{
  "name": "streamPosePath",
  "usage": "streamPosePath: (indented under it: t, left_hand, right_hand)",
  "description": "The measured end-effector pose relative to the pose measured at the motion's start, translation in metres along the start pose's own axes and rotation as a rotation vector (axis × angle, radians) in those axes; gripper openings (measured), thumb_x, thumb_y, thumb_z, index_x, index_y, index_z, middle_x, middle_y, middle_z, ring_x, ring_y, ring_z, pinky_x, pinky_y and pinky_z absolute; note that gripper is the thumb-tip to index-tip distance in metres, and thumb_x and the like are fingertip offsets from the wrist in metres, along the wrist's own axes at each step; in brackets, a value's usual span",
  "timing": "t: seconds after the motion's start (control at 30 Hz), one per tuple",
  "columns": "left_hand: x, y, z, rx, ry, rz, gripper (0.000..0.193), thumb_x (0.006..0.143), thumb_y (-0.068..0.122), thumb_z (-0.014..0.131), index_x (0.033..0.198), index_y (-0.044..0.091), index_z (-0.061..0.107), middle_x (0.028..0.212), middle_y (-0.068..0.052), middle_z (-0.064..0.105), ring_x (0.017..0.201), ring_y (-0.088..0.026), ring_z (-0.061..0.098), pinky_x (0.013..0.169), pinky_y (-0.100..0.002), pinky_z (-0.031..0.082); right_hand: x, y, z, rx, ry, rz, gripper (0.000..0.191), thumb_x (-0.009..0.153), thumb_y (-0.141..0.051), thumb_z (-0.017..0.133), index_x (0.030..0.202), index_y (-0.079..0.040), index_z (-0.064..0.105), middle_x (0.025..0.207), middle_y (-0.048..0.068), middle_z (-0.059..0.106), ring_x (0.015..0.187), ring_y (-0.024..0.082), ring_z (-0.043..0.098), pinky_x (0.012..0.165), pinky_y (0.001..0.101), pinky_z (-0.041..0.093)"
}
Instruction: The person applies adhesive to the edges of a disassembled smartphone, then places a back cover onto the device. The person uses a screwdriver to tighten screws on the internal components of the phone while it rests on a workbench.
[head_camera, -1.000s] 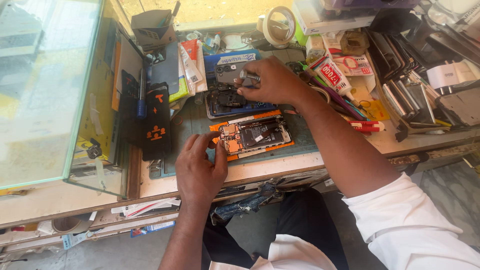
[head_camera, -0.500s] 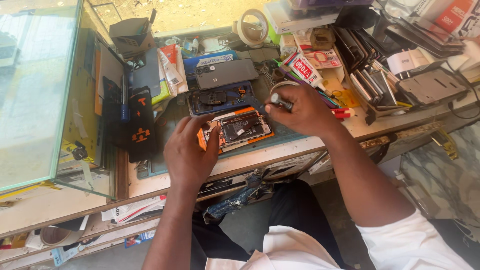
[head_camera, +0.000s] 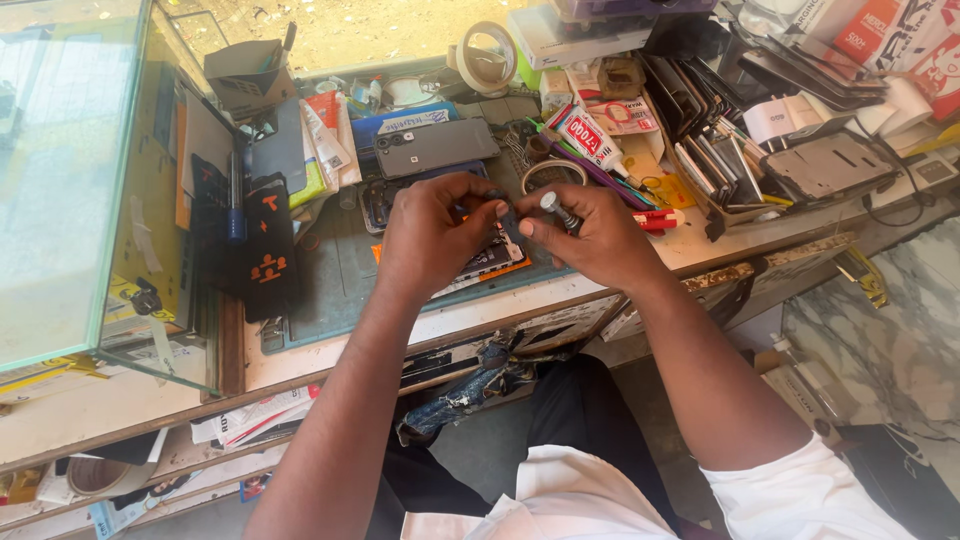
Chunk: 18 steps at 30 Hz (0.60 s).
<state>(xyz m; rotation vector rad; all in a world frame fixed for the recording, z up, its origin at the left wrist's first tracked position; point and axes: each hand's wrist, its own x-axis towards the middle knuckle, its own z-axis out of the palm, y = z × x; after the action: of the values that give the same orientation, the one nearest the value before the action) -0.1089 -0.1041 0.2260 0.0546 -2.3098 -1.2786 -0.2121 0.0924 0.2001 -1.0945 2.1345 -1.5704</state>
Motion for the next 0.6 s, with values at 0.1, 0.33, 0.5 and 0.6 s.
streamPosePath:
  t: [0.1, 0.33, 0.5, 0.6]
  left_hand:
    - [0.003, 0.001, -0.001, 0.036, -0.04, 0.035, 0.02, 0.086, 0.018, 0.08, 0.104, 0.01, 0.079, 0.08, -0.006, 0.078, 0.062, -0.013, 0.069, 0.061, -0.03, 0.055]
    - [-0.025, -0.01, -0.009, 0.451, 0.041, 0.162, 0.029, 0.092, 0.029, 0.075, 0.117, 0.014, 0.076, 0.104, -0.004, 0.078, 0.095, -0.027, 0.07, 0.079, -0.042, 0.054]
    - [-0.048, -0.027, -0.012, 0.544, -0.09, 0.31, 0.056, 0.083, 0.045, 0.078, 0.128, 0.011, 0.07, 0.134, -0.01, 0.066, 0.13, -0.033, 0.053, 0.107, -0.05, 0.041]
    - [-0.051, -0.032, -0.01, 0.566, -0.155, 0.361, 0.07, 0.081, 0.053, 0.074, 0.136, 0.01, 0.064, 0.144, -0.013, 0.058, 0.14, -0.038, 0.043, 0.113, -0.055, 0.03]
  right_hand:
    - [0.005, 0.001, 0.003, 0.071, 0.022, 0.021, 0.036, 0.091, -0.012, 0.078, 0.126, -0.007, 0.067, 0.09, -0.002, 0.067, 0.066, 0.002, 0.057, 0.053, 0.0216, 0.049]
    - [0.012, 0.013, 0.002, 0.105, 0.004, -0.033, 0.054, 0.092, -0.006, 0.073, 0.143, -0.013, 0.059, 0.097, -0.004, 0.065, 0.072, 0.003, 0.056, 0.064, 0.0206, 0.051]
    - [0.017, 0.032, 0.004, -0.04, -0.007, 0.01, 0.041, 0.093, -0.007, 0.075, 0.133, -0.01, 0.068, 0.09, -0.002, 0.069, 0.074, 0.005, 0.061, 0.067, 0.0209, 0.053]
    - [0.023, 0.042, 0.006, -0.082, -0.003, -0.014, 0.029, 0.094, -0.007, 0.077, 0.122, -0.005, 0.073, 0.092, -0.001, 0.075, 0.082, 0.004, 0.066, 0.072, 0.021, 0.055]
